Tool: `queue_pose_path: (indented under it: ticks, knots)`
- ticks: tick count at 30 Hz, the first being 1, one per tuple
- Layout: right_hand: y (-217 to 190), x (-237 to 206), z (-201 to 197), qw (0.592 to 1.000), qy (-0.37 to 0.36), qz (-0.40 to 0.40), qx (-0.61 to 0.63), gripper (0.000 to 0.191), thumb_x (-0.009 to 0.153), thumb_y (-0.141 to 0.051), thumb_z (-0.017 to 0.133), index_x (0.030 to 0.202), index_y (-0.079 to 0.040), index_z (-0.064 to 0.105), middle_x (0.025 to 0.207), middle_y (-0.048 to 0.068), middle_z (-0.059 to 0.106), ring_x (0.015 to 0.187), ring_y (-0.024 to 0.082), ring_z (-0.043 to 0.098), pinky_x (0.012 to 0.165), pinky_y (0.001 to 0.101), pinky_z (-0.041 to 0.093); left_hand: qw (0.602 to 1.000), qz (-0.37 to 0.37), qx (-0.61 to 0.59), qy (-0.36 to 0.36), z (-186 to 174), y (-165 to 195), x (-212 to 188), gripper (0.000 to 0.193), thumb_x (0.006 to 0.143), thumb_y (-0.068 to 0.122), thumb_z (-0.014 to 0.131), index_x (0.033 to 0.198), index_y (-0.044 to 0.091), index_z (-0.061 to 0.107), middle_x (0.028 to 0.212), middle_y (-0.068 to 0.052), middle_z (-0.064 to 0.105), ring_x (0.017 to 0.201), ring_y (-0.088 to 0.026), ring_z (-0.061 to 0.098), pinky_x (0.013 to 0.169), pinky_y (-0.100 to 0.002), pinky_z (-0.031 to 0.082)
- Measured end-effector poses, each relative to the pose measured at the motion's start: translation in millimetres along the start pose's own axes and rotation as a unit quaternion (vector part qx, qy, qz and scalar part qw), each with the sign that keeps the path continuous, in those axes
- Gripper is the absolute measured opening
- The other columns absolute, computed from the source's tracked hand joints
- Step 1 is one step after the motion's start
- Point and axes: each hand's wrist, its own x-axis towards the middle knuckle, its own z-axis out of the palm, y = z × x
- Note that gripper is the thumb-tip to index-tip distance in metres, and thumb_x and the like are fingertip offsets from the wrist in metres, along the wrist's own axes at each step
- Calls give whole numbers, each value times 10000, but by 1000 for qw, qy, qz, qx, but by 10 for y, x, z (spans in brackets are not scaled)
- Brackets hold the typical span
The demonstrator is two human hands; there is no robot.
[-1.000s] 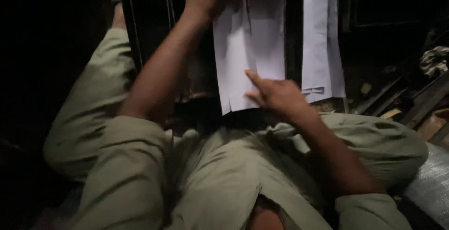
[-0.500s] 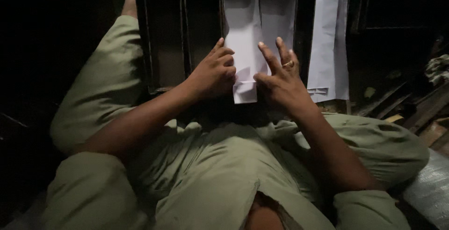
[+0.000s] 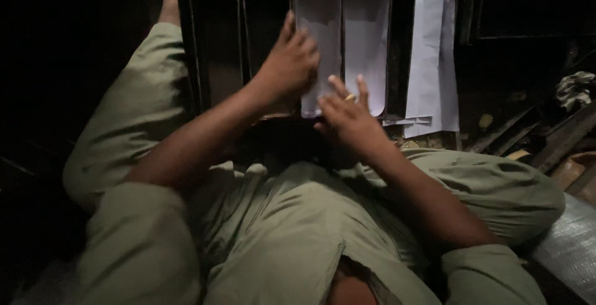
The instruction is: The person folds white sheets of paper in half and places them into the compartments of a divided metal tray. The person repeats this process for multiple sheets, filling the tray's sections.
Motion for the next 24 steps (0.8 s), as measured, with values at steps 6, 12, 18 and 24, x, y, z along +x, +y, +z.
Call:
queue_pose_path:
  ticks: [6, 12, 18, 24]
  knots:
    - [-153, 15, 79, 991, -126, 17, -42, 554, 837, -245, 703, 1351, -100, 556, 1167, 144, 613, 1276, 325, 527, 1114, 692, 168, 975, -110, 122, 150, 422, -365, 712, 332, 1060, 218, 581, 1343, 76, 680, 1383, -135, 573, 1251, -363, 509, 1247, -721, -20]
    - [-225, 202, -220, 980, -195, 44, 13, 607, 965, -304, 674, 1508, -104, 490, 1241, 102, 607, 1182, 283, 603, 1182, 615, 255, 977, -154, 117, 91, 334, -253, 706, 346, 932, 227, 570, 1201, 75, 727, 1274, -175, 608, 1262, -387, 528, 1162, -746, 3]
    - [-361, 75, -1218, 947, -96, 13, 307, 563, 851, -215, 769, 1366, -84, 582, 1411, 149, 577, 1323, 381, 511, 1078, 534, 427, 980, -165, 85, 66, 174, -186, 666, 197, 967, 119, 577, 941, 54, 761, 1213, -183, 632, 1272, -372, 547, 1196, -724, 58]
    - [-405, -596, -1984, 732, -94, -280, 614, 438, 883, -99, 694, 1312, -69, 610, 1348, 168, 609, 1249, 346, 575, 1028, 474, 483, 973, -144, 92, 157, 281, -149, 695, 276, 946, 108, 574, 1137, 18, 752, 1111, -163, 618, 1126, -374, 584, 1197, -739, 41]
